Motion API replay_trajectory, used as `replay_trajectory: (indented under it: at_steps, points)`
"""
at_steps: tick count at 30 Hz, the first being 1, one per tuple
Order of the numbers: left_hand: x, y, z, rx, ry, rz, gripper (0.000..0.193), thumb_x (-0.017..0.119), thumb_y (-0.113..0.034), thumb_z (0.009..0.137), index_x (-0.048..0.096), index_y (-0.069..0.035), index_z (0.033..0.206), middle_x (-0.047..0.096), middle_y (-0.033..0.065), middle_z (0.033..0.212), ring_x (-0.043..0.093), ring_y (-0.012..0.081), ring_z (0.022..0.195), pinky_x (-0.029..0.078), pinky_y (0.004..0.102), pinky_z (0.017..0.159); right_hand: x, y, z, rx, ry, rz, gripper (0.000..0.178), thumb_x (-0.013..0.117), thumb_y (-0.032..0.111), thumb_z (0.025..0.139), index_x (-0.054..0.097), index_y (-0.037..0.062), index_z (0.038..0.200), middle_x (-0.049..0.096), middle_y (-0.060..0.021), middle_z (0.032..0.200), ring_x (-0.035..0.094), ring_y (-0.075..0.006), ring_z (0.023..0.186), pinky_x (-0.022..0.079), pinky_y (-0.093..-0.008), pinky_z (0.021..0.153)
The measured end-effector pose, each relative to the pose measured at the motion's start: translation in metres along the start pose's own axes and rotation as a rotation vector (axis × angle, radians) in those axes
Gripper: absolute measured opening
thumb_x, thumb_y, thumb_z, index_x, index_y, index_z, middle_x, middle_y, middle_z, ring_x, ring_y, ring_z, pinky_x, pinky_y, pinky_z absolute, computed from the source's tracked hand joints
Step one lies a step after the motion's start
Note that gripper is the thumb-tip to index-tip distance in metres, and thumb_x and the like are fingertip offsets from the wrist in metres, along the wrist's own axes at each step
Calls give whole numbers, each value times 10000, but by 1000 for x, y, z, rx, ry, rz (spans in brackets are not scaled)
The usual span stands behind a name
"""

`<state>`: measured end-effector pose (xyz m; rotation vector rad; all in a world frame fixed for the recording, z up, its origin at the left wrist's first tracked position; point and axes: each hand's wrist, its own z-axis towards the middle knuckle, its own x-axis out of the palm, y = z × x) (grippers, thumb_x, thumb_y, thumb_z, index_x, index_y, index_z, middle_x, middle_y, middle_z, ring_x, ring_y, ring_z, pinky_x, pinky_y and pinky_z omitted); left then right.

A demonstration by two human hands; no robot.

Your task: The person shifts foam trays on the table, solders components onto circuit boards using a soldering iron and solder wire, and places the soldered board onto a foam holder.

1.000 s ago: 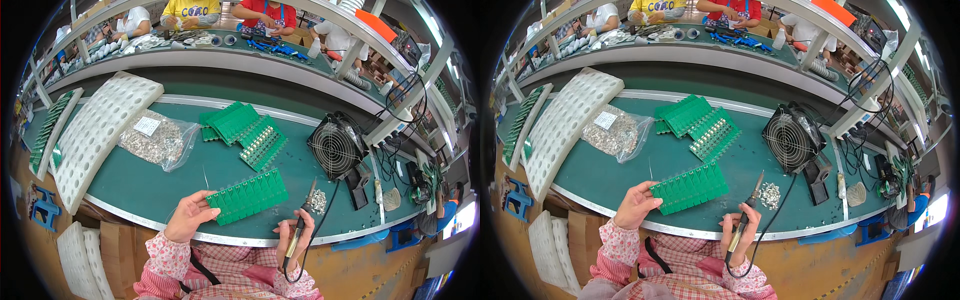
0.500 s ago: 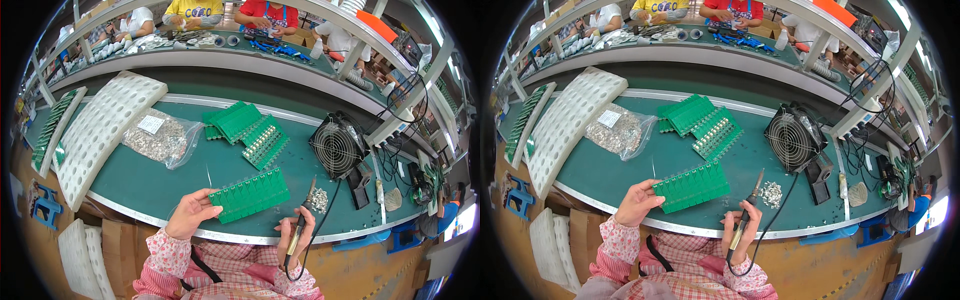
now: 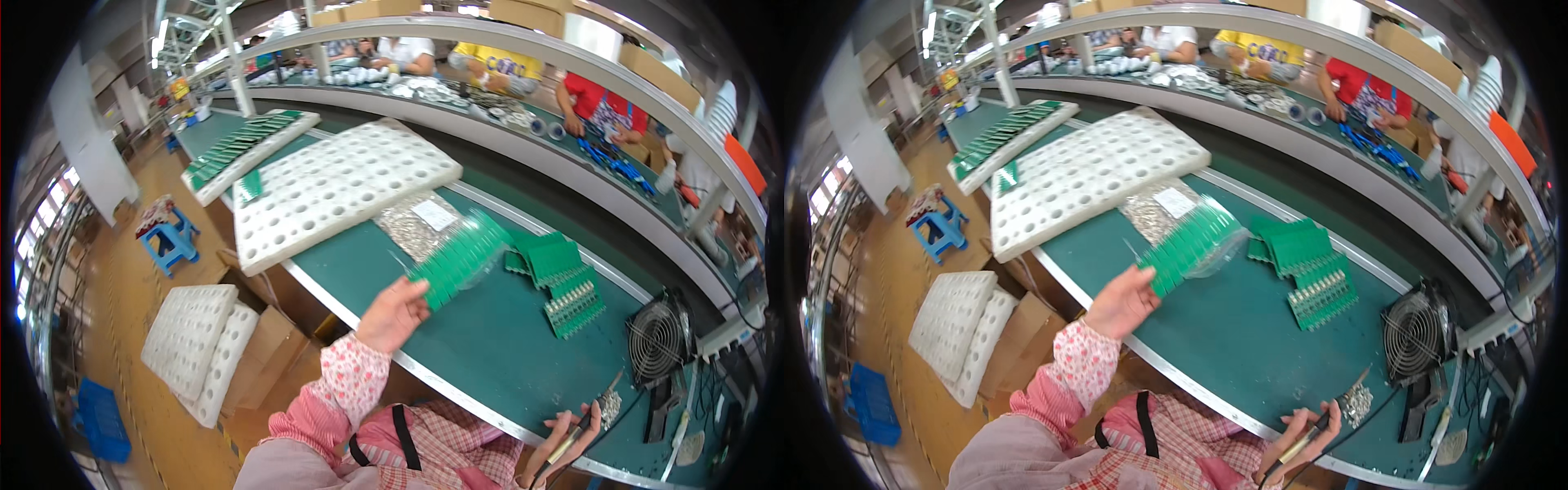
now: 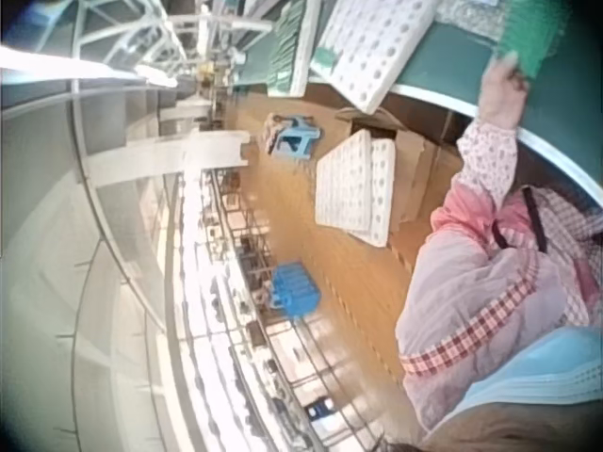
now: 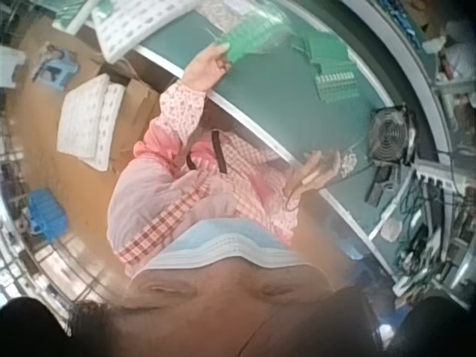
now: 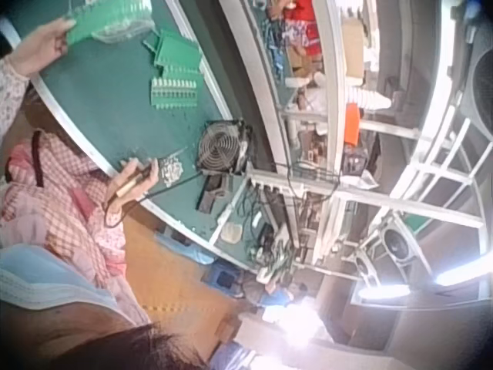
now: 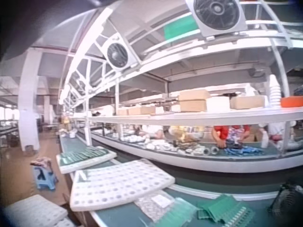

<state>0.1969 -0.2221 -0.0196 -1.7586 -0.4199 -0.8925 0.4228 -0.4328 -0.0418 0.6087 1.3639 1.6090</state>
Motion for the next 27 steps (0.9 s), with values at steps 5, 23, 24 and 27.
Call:
replay_trajectory:
  at_steps: [5,23,24,27]
  points:
    - [-77,-95,33,306,-312,-148,181,672,-125,865,603,-75,1024,636,24,959,586,184,905,464,295,699,-7,-2,-5,-154,131,-32,472,510,161,966,339,-5,1373,510,-227,1237,603,-254,896,516,-304,722]
    - [-275,-310,159,735,-846,-292,289,546,-36,902,507,-49,1188,586,135,1135,614,278,997,507,385,807,21,31,-4,-463,-101,-348,398,575,267,944,531,-13,1223,502,-279,1261,512,-401,1157,418,-484,960]
    - [-277,-309,162,739,-836,-268,357,534,-62,910,472,-56,1261,572,133,1177,604,279,1032,500,384,838,22,32,-6,-460,-82,-338,397,582,263,940,531,-6,1227,494,-282,1273,500,-405,1173,405,-491,976]
    - [-280,-314,171,644,-870,-360,471,578,-126,897,409,-74,1334,501,116,1321,517,295,1208,467,431,935,29,30,-8,-288,-120,-239,400,600,261,931,530,19,1241,449,-253,1343,479,-439,1190,374,-518,1006]
